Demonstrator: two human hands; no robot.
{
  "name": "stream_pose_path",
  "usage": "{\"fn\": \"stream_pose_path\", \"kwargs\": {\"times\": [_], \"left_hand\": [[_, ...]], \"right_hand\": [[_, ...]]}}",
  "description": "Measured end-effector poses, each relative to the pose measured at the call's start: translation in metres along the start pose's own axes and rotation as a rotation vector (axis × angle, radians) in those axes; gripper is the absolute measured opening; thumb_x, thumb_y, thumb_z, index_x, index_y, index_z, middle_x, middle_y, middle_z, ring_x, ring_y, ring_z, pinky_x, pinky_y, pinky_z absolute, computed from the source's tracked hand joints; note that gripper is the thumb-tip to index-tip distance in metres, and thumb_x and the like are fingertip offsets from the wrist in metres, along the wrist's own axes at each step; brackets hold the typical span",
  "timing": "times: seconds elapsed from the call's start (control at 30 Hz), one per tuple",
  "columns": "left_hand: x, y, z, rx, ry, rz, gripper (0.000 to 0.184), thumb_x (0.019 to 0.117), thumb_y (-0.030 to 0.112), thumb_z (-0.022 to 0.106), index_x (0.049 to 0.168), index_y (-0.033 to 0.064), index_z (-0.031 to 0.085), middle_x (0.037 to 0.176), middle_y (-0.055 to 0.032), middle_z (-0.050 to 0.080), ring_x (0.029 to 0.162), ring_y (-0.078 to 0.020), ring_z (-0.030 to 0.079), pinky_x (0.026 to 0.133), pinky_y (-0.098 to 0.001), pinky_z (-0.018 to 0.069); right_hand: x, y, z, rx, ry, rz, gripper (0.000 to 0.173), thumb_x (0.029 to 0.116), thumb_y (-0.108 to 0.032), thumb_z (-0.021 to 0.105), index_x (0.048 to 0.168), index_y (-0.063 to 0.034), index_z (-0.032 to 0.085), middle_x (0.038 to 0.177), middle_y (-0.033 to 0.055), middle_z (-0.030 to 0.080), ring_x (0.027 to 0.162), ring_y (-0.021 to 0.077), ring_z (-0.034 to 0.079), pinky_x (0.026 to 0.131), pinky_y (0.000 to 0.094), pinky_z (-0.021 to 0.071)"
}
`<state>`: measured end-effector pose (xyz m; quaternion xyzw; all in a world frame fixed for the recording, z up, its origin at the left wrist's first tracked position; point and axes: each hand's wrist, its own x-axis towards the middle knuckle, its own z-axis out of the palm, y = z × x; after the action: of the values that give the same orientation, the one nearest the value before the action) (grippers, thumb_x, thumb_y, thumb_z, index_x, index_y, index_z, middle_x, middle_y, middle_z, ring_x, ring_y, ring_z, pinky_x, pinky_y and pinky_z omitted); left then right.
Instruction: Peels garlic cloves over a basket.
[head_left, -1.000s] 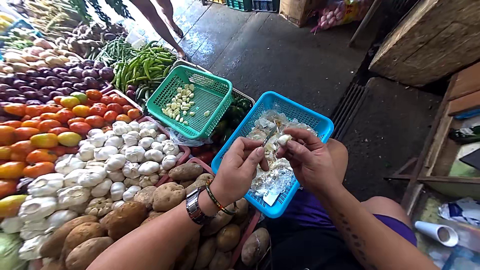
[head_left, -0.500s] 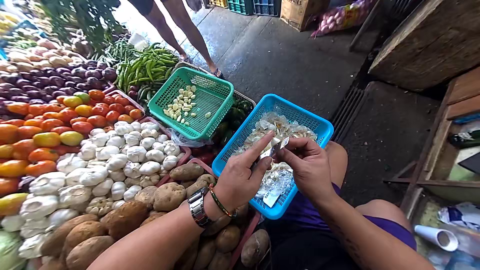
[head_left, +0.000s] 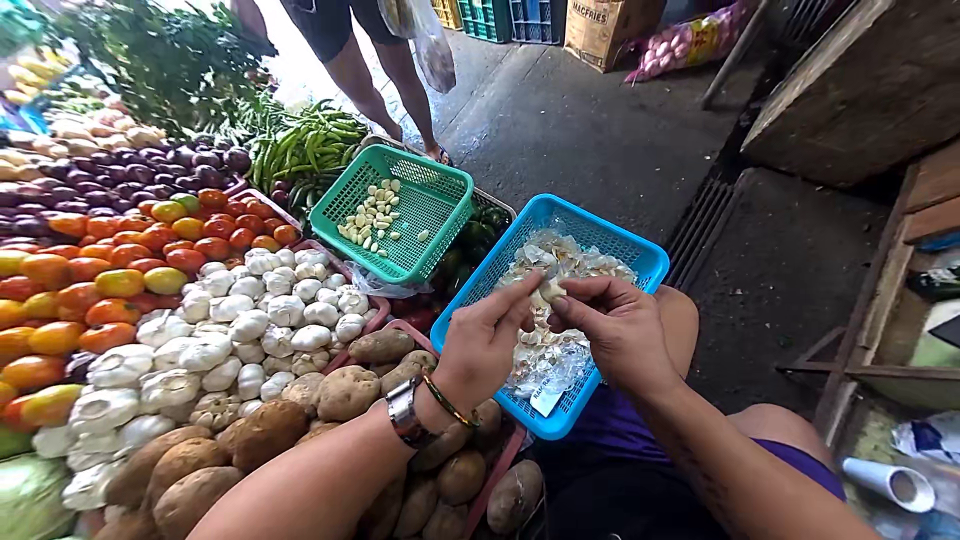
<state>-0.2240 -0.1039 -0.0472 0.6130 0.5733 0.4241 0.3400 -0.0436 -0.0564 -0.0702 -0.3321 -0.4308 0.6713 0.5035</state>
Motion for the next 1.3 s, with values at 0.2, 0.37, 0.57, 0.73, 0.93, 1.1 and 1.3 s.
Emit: {"fn": "stream_pose_path", "kwargs": {"times": [0.2,0.37,0.57,0.73,0.93,1.1,1.3], "left_hand": [[0.010,0.004,-0.011,-0.265,-0.027,-0.288,0.039,0.1114,0.023,0.041,0.146,0.0163,0.057,0.085,-0.0034,0.072,0.047,-0.0058,0.045,0.043,-0.0205,0.0366],[0.002,0.002,-0.005,-0.304,-0.114,-0.149,0.018,0.1088,0.020,0.049,0.120,0.0080,0.057,0.088,-0.0018,0.072,0.052,-0.0017,0.048,0.048,-0.0174,0.0377],[0.002,0.001,-0.006,-0.340,-0.209,-0.052,0.047,0.1066,0.015,0.052,0.153,0.0141,0.046,0.088,-0.0018,0.071,0.057,-0.0015,0.051,0.052,-0.0163,0.0423],[0.003,-0.002,-0.003,-0.304,-0.200,-0.004,0.035,0.1066,0.013,0.053,0.141,0.0098,0.062,0.086,0.0008,0.071,0.058,0.0008,0.049,0.052,-0.0154,0.0412],[0.004,0.004,-0.004,-0.385,-0.121,-0.130,0.036,0.1078,0.014,0.050,0.141,0.0123,0.063,0.085,-0.0037,0.069,0.052,-0.0035,0.046,0.046,-0.0175,0.0381],[0.009,0.001,-0.006,-0.323,-0.037,-0.312,0.040,0.1103,0.021,0.044,0.148,0.0133,0.054,0.088,-0.0060,0.071,0.047,-0.0067,0.045,0.043,-0.0201,0.0374],[0.002,0.001,0.001,-0.344,-0.095,-0.240,0.019,0.1082,0.018,0.050,0.122,0.0068,0.056,0.087,-0.0036,0.072,0.050,-0.0027,0.049,0.046,-0.0169,0.0378]], "right_hand": [[0.003,0.000,-0.008,0.059,-0.037,0.064,0.017,0.0893,0.006,0.072,0.106,0.0014,0.072,0.091,0.0137,0.075,0.079,0.0207,0.074,0.080,0.0358,0.0644],[0.006,-0.003,-0.010,0.197,-0.061,0.175,0.019,0.0973,0.004,0.061,0.113,-0.0012,0.070,0.102,0.0147,0.074,0.087,0.0217,0.074,0.086,0.0381,0.0630],[0.007,-0.006,-0.014,0.399,-0.107,0.339,0.020,0.1025,0.001,0.053,0.114,-0.0030,0.069,0.101,0.0151,0.074,0.089,0.0205,0.074,0.089,0.0363,0.0612],[0.008,-0.004,-0.012,0.387,-0.098,0.345,0.023,0.1017,0.000,0.055,0.119,-0.0035,0.070,0.102,0.0125,0.073,0.089,0.0181,0.072,0.090,0.0355,0.0602],[0.010,-0.001,-0.016,0.302,-0.128,0.315,0.042,0.0932,0.006,0.064,0.132,-0.0101,0.064,0.104,0.0104,0.071,0.087,0.0184,0.071,0.085,0.0359,0.0614],[0.011,-0.001,-0.020,0.419,-0.217,0.337,0.038,0.0961,0.004,0.061,0.130,-0.0125,0.065,0.115,0.0140,0.070,0.093,0.0227,0.072,0.084,0.0382,0.0620],[0.012,-0.003,-0.019,0.513,-0.135,0.387,0.019,0.0990,0.000,0.060,0.113,-0.0050,0.072,0.111,0.0138,0.070,0.090,0.0179,0.070,0.087,0.0334,0.0603]]}}
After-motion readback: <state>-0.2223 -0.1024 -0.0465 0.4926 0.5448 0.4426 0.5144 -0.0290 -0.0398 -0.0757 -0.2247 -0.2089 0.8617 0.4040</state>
